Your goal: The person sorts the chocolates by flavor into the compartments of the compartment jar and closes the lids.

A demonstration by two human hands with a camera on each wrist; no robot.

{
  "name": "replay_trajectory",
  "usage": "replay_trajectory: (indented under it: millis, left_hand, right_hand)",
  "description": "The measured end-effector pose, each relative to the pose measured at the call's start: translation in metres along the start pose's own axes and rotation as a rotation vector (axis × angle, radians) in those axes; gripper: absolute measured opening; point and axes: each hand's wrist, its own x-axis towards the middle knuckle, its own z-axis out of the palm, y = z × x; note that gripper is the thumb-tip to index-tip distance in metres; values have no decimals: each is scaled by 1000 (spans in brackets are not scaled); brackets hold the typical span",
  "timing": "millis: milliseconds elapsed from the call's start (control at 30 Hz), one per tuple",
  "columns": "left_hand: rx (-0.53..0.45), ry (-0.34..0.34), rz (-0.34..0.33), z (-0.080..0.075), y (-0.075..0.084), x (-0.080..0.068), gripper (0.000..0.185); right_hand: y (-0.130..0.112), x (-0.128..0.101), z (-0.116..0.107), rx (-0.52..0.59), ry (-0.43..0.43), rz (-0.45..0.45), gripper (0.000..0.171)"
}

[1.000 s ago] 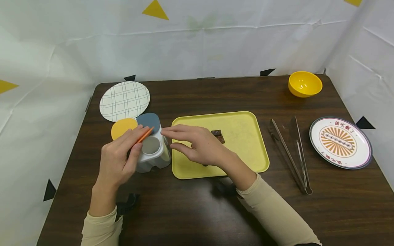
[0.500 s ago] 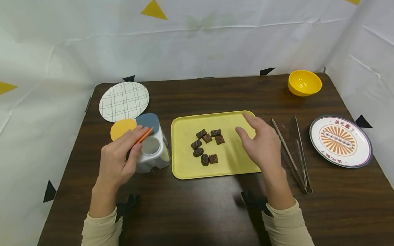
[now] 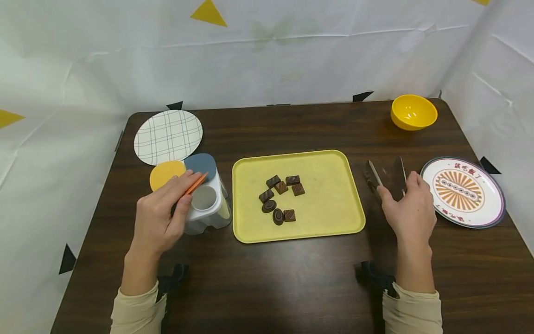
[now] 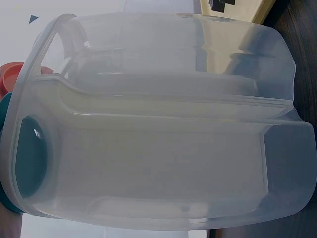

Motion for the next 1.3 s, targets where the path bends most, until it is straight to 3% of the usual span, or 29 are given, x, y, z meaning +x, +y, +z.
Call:
replay_trajectory:
  millis: [400, 1300]
  left_hand:
    - [-23, 9, -1, 1, 1, 0, 40]
    - [-8, 4, -4, 0, 1, 1, 37]
  right_hand:
    - [27, 11, 13, -53, -129, 38, 102]
    - [27, 15, 13, -22, -58, -49, 81]
